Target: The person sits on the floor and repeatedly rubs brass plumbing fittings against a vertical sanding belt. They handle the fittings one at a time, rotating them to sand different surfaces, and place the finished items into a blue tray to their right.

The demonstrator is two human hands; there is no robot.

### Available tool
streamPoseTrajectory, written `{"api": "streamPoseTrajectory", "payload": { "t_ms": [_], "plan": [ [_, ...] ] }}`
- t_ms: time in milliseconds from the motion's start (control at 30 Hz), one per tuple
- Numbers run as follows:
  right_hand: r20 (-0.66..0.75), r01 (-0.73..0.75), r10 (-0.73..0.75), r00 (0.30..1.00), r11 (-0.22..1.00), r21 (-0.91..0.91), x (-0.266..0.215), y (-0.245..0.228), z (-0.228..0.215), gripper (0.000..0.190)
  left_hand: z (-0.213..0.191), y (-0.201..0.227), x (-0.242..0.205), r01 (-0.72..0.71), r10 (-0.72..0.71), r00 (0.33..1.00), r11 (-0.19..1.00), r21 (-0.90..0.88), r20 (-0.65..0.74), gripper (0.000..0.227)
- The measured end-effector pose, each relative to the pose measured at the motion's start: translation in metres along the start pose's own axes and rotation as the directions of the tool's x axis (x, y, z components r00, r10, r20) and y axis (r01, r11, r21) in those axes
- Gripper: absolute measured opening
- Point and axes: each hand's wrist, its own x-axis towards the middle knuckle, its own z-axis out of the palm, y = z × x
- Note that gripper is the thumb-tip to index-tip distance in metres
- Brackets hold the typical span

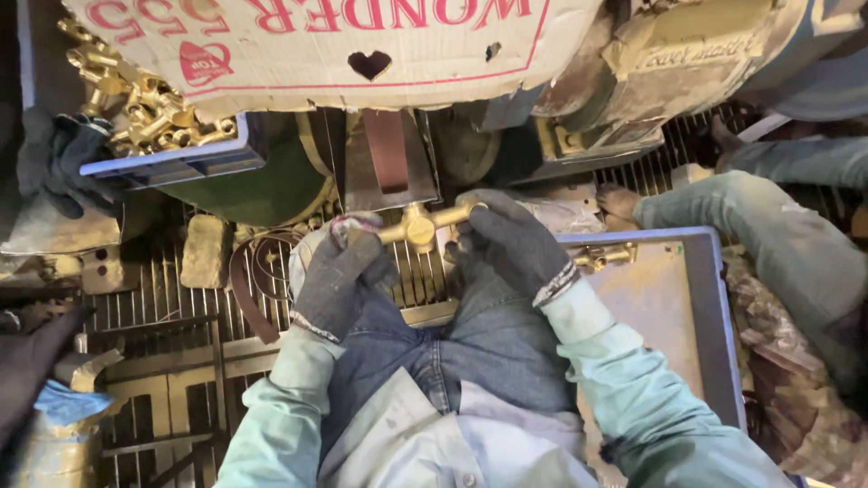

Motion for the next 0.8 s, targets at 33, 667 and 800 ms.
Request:
{"api": "streamPoseTrajectory", "payload": {
  "t_ms": [33, 667, 800],
  "plan": [
    [0.019, 0.003, -0.003, 1.000, 1.000, 0.005, 0.009, 0.000, -0.006, 0.039, -0.003, 0.000, 0.011, 0.048, -0.041, 0.996, 0.995, 0.086, -0.076, 0.023],
    [-0.184, -0.169, 0.202, 0.962, 0.969, 0.181, 0.073, 0.046, -0.044, 0.030, -0.036, -0.069, 0.094, 0.114, -0.021, 0.876, 0.980, 0.165, -0.482, 0.034],
    [-0.091, -0.103, 0.084, 0.992, 0.966, -0.237, 0.075, 0.047, -0.047, 0.026, -0.044, -0.073, 0.101, 0.068, 0.044, 0.873, 0.975, 0.210, -0.486, 0.037]
  ]
}}
